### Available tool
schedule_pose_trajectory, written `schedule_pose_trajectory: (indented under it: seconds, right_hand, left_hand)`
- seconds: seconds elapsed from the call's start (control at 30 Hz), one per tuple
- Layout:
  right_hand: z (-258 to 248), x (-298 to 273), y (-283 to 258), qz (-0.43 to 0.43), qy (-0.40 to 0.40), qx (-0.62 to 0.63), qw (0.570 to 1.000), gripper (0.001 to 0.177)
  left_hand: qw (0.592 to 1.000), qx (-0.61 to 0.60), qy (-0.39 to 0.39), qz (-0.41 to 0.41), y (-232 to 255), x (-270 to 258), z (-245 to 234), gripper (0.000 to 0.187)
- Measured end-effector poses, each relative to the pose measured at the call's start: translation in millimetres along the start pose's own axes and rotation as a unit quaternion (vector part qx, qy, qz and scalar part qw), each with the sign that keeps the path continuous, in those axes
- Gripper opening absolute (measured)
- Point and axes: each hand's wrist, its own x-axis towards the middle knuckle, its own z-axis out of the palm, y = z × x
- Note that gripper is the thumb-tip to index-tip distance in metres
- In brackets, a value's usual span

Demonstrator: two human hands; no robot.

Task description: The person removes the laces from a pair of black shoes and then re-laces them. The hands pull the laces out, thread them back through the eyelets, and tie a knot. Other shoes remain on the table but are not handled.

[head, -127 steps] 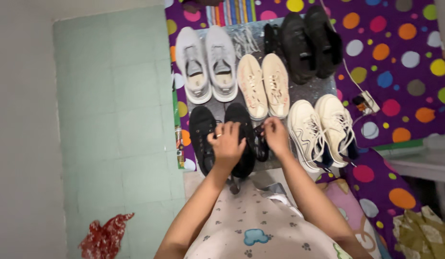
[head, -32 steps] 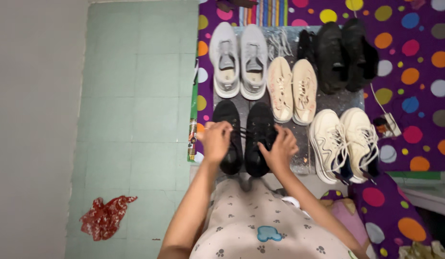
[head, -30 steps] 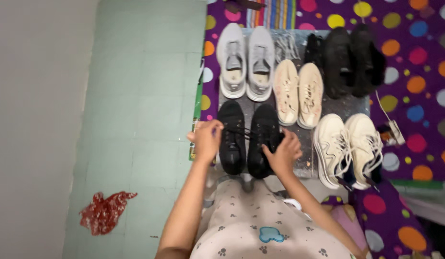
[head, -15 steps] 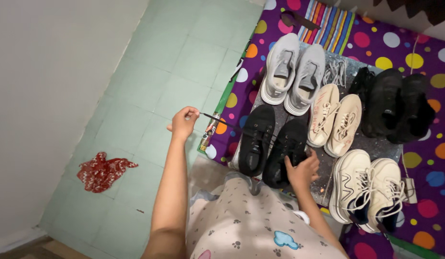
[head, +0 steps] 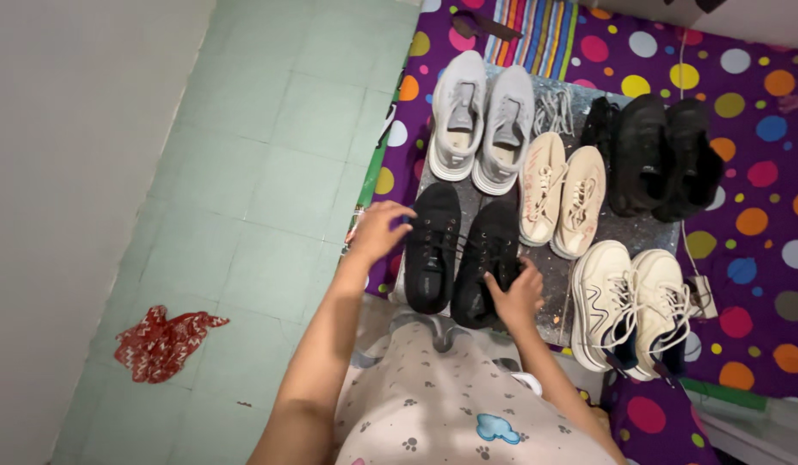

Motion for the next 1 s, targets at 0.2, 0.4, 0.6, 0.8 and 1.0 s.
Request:
schedule_pose_trajectory:
  seconds: [0.2, 0.4, 0.6, 0.8, 1.0]
  right_hand:
    - [-5.4, -2.2, -8.5, 0.007, -0.005, -0.004, 1.0, 0.089]
    - [-21.4, -7.7, -23.7, -0.04, 0.024, 0.003, 0.999, 0.071]
    - [-44.5, -14.8, -39.0, -0.097, 0.038, 0.092, 0.99, 0.039]
    - [-52.5, -15.5, -45.5, -0.125, 0.048, 0.11, 0.985, 0.029]
    - [-56.0, -12.8, -43.1, -0.114, 0.027, 0.127, 0.985, 0.027]
  left_hand:
    - [0.997, 0.006, -0.061, 0.04, 34.6, 8.9, 20.4, 0.019]
    - [0.996, -0.001, -0.064, 0.057, 25.1, 14.9, 20.0, 0.011]
    - [0.963, -0.142, -0.127, -0.192, 4.1, 14.4, -33.1, 0.019]
    - [0.902, -0.411, -0.059, -0.116, 7.3, 16.8, -99.0, 0.032]
    - [0.661, -0.746, -0.077, -0.024, 64.5, 26.6, -77.3, 0.03]
